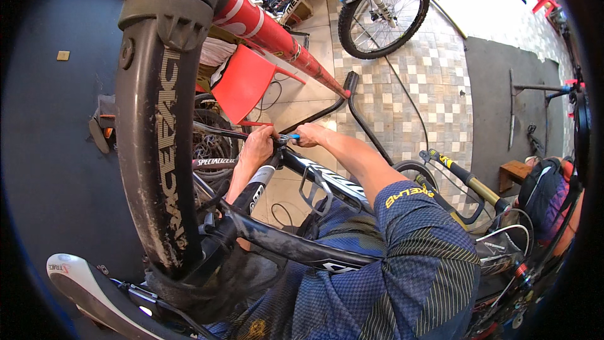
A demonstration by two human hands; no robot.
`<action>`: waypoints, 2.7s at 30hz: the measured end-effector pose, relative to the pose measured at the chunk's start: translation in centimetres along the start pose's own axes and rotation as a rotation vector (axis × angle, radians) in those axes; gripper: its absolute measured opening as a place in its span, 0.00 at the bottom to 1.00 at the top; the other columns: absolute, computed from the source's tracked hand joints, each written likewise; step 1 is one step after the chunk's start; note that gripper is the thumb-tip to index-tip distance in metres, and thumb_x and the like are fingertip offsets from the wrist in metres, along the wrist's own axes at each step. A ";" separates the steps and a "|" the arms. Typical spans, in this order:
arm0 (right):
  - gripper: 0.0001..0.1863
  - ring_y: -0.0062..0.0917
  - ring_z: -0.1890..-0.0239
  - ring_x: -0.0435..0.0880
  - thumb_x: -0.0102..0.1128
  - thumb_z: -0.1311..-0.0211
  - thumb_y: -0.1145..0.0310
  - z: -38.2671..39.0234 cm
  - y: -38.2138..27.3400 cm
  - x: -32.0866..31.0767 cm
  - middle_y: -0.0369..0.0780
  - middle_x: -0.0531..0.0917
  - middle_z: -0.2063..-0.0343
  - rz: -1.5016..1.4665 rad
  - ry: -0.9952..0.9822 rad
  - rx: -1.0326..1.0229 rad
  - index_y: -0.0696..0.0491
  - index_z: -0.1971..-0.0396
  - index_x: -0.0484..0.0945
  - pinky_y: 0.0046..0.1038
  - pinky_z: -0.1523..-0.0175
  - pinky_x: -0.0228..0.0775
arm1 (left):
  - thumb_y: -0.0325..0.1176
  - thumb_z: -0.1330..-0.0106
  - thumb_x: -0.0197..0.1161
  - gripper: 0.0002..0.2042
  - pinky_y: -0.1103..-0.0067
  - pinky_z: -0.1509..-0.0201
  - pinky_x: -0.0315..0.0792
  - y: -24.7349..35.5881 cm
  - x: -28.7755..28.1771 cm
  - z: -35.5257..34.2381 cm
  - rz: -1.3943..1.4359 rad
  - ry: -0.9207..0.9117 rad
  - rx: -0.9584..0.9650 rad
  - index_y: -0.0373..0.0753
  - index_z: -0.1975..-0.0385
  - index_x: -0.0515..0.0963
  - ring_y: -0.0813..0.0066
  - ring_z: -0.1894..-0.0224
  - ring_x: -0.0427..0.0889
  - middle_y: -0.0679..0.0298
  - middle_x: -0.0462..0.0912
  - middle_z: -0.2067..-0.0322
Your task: The person removes a bicycle crankset from a Specialized frame mounted on a repair stand, then uses a grease gun to apply lubricant to the crank arm and spindle before reinstalling the crankset onto the bottom bracket. The person also handles a small cylindrical part and a screwdriver during the process.
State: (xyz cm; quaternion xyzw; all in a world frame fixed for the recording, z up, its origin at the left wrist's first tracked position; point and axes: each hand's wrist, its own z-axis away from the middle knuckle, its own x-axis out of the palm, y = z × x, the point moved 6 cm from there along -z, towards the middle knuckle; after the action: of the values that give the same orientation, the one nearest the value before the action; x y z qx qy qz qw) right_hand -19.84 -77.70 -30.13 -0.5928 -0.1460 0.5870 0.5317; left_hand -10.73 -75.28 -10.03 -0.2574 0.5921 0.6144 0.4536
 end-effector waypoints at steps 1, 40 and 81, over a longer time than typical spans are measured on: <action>0.20 0.50 0.67 0.86 0.58 0.39 0.52 1.0 0.2 -0.3 0.53 0.85 0.74 -0.039 0.045 0.044 0.57 0.74 0.82 0.48 0.61 0.78 | 0.18 0.42 0.52 0.08 0.60 0.53 0.76 -0.1 0.0 0.1 0.000 0.010 -0.005 0.33 0.67 0.78 0.46 0.59 0.82 0.49 0.82 0.68; 0.20 0.52 0.64 0.87 0.53 0.50 0.54 12.4 1.7 -1.0 0.55 0.86 0.70 -0.188 0.037 0.377 0.55 0.72 0.87 0.49 0.58 0.78 | 0.19 0.45 0.55 0.09 0.61 0.48 0.73 -1.4 0.2 0.0 -0.108 -0.004 0.099 0.36 0.68 0.80 0.49 0.58 0.83 0.52 0.84 0.69; 0.23 0.52 0.59 0.86 0.55 0.48 0.53 15.3 -1.3 -3.5 0.55 0.87 0.64 -0.235 0.001 0.504 0.57 0.65 0.86 0.47 0.52 0.77 | 0.20 0.43 0.54 0.10 0.62 0.46 0.72 -1.7 0.4 0.6 -0.144 0.036 0.054 0.39 0.66 0.81 0.51 0.56 0.85 0.54 0.87 0.65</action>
State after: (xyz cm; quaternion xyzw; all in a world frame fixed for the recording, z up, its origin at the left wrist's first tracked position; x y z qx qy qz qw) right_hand -33.23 -72.97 -23.26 -0.4212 -0.0629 0.5386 0.7270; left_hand -9.37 -74.83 -11.11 -0.2980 0.5964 0.5594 0.4925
